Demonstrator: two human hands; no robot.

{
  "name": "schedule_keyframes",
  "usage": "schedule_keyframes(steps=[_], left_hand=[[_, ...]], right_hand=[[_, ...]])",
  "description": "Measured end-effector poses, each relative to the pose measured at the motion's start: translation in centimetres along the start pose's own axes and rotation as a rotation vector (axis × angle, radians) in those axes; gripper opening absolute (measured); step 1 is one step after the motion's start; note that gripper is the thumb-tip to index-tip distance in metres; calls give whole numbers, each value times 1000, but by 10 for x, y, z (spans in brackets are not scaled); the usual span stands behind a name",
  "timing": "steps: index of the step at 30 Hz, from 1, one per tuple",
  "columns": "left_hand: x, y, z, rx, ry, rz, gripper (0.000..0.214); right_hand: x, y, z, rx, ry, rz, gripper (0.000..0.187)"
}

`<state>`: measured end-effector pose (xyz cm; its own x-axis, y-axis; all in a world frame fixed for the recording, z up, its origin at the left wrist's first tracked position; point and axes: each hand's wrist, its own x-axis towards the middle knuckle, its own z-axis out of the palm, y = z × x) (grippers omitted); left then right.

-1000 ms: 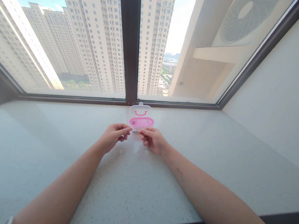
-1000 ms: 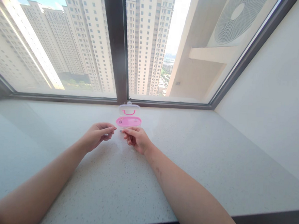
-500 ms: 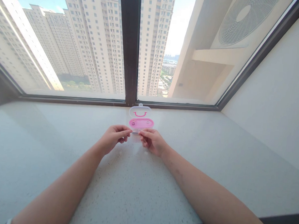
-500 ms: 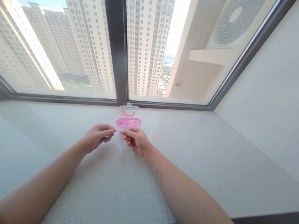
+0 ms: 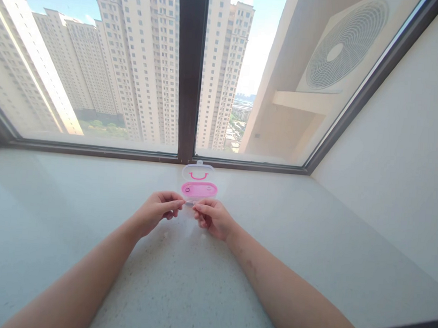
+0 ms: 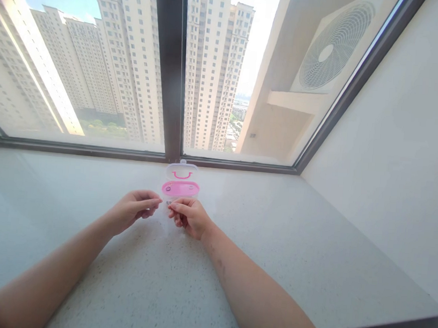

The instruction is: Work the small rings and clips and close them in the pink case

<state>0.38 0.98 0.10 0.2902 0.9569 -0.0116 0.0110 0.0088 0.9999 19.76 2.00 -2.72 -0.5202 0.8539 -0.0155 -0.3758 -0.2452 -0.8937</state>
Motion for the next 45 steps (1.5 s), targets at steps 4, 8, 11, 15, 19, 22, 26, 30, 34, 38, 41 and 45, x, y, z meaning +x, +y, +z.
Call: schedule_keyframes(steps=[4, 8, 11, 15, 19, 22, 26, 30, 34, 38, 41, 45], left_hand=[[0, 0, 0, -1, 0, -6, 22], [-1, 1, 1, -11, -5, -14, 21], [-1, 2, 1, -15, -6, -23, 21], [-1, 2, 2, -22, -11, -30, 22], [-1, 3, 2, -31, -15, -40, 22], [-1, 3, 2, -36, -21, -38, 22], [-1, 2, 2, -48, -29, -40, 21], [-2, 2, 2, -58, -41, -62, 19], [-2, 2, 3, -81, -72, -74, 16], [-1, -1, 2, -141, -116, -84, 11], [0, -2, 2, -168, -129, -90, 10], [-1, 0, 3, -132, -121, -94, 12]], right_hand=[[1, 1, -2, -12, 2, 9, 23], [1, 2, -2, -6, -5, 10, 22], [0, 1, -2, 9, -18, 17, 20], [0, 1, -2, 29, -30, 14, 20], [0, 2, -1, 38, -42, -3, 21], [0, 2, -1, 37, -40, -5, 21], [1, 3, -1, 33, -46, -5, 20], [1, 3, -1, 46, -71, 6, 16], [1, 4, -1, 55, -107, -1, 12], [1, 4, 0, 58, -144, -3, 10], [2, 5, -1, 64, -165, 16, 8], [4, 5, -1, 79, -209, 53, 6]])
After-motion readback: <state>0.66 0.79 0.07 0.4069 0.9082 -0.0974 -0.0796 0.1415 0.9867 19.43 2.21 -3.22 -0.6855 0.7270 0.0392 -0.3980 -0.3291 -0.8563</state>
